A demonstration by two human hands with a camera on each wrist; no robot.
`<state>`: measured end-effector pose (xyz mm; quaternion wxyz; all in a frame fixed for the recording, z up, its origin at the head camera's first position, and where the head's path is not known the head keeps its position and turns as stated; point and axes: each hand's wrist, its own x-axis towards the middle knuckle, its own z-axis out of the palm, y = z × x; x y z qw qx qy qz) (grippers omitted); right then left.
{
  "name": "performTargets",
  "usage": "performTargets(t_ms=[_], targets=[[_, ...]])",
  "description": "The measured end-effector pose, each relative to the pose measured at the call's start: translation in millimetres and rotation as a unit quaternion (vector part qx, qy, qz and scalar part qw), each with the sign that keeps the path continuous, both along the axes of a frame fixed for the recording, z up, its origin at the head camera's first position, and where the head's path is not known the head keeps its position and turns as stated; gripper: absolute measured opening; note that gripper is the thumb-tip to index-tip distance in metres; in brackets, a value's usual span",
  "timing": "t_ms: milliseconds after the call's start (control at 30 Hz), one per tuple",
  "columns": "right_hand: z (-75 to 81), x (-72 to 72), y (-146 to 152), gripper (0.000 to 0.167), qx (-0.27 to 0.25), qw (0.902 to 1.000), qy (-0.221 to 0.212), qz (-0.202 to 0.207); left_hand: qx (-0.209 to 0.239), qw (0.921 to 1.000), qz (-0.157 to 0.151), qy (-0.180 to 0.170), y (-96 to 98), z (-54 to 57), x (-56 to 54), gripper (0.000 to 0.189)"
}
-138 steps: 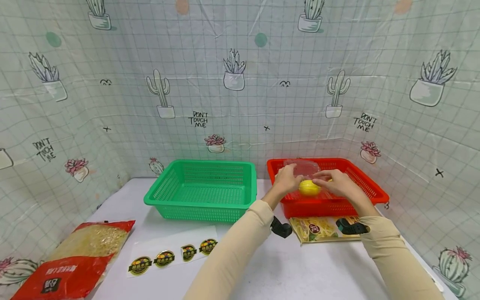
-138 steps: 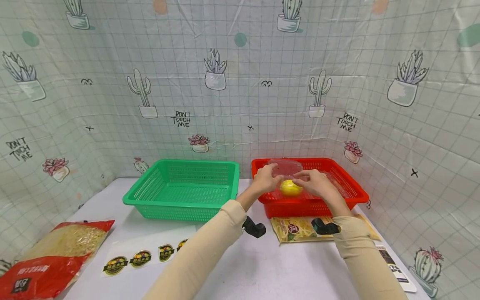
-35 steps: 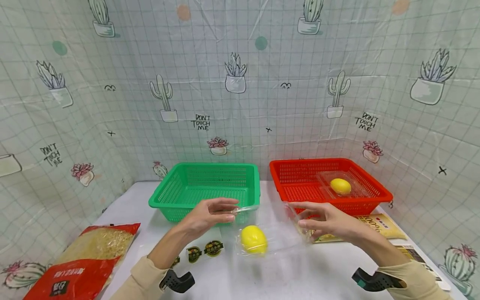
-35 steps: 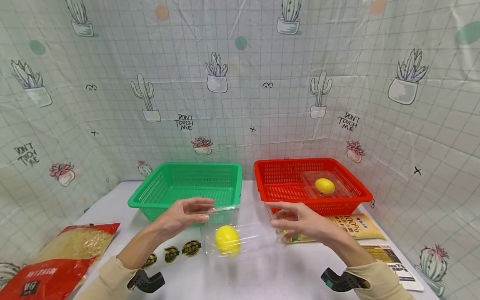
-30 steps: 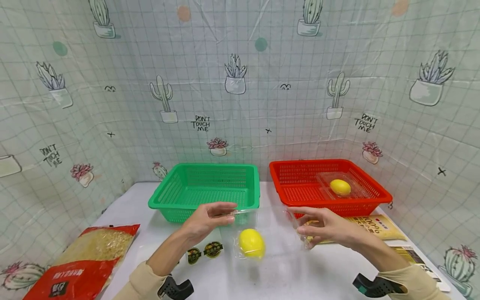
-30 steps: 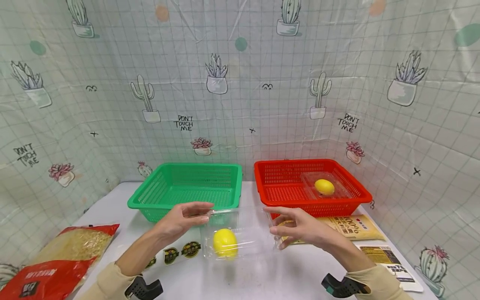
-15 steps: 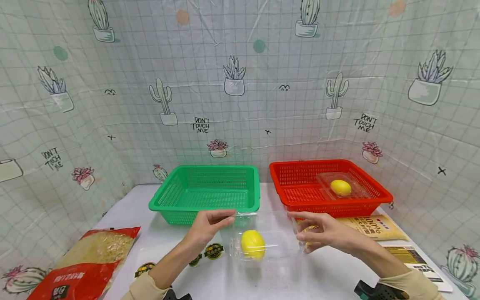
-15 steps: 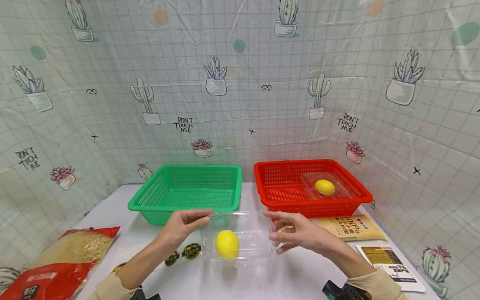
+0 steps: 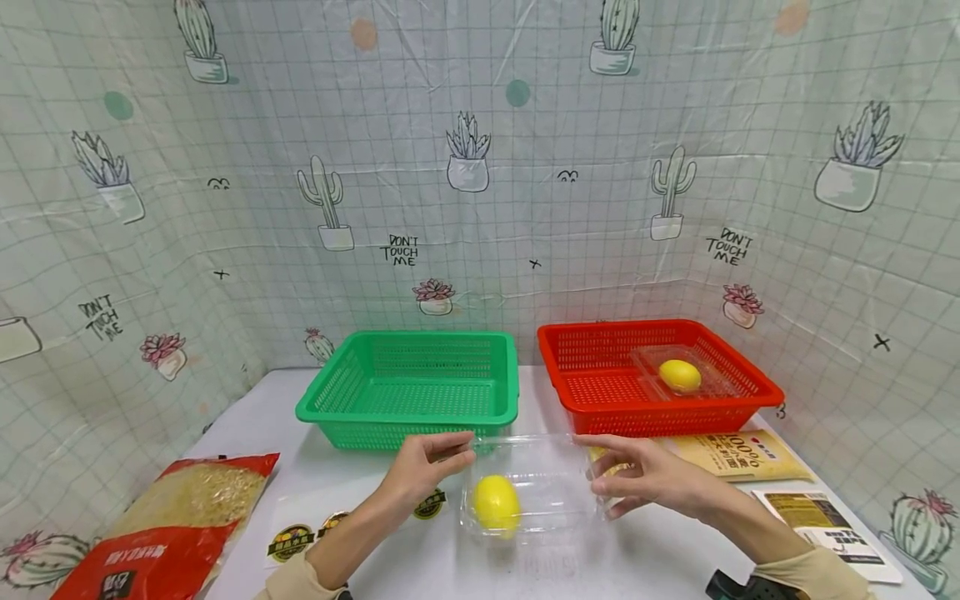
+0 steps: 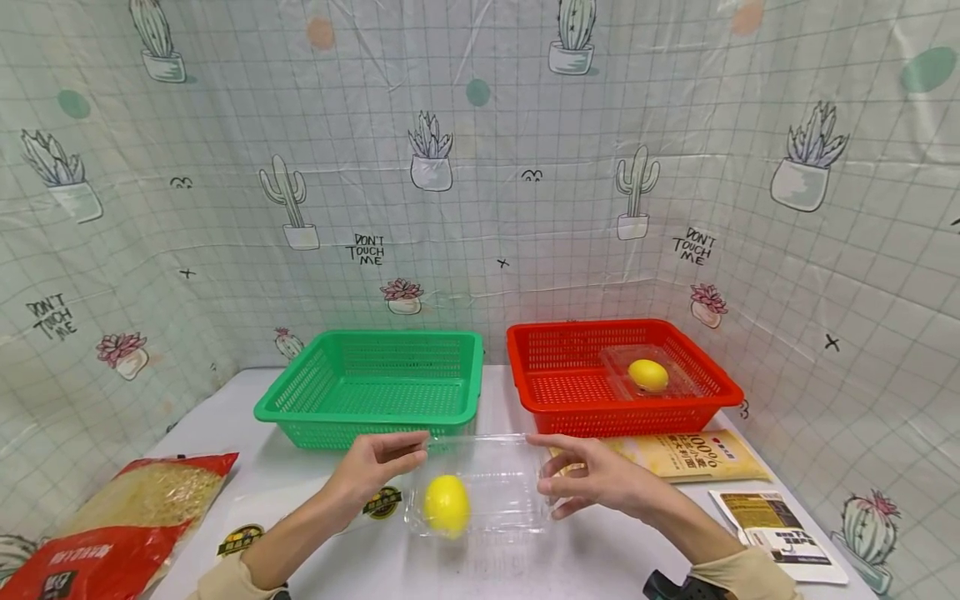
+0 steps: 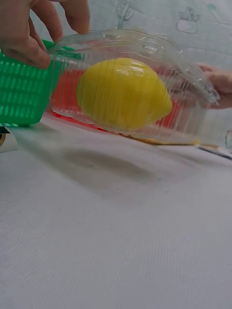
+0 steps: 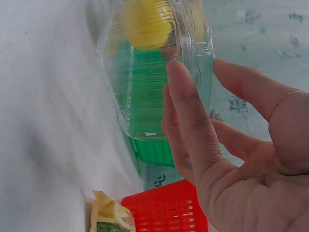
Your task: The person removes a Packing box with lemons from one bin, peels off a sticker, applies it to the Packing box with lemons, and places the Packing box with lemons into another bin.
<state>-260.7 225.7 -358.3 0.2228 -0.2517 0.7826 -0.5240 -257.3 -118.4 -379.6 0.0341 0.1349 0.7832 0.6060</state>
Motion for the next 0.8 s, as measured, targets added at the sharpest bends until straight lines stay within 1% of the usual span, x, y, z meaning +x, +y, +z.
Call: performTargets(t_ms=[167,300,533,800], targets=[[-6.3,-1.3,-1,0.067,0.001,0.9999,-0.012,-0.002,-0.015,0.9999,0.001,0.008,0.7,-6.3,-2.8,0.048],[-10.4,-1.9,-2,0.069,-0.008,0.9998,-0.018,0.004,-0.015,0.9999,-0.005,0.005,0.8,-9.7,-4.8,0.050],[-18.0,-4.1,-3,0.071,-0.029,0.9993,-0.017,0.016,-0.023,0.9997,-0.007,0.002,0.7,-12.8,-7.1,0.050],[-25.4,-6.0,-5,0.073,-0.024,0.9995,-0.015,0.012,-0.024,0.9996,-0.015,-0.002,-0.1,-20.2,-8.9,0.051]])
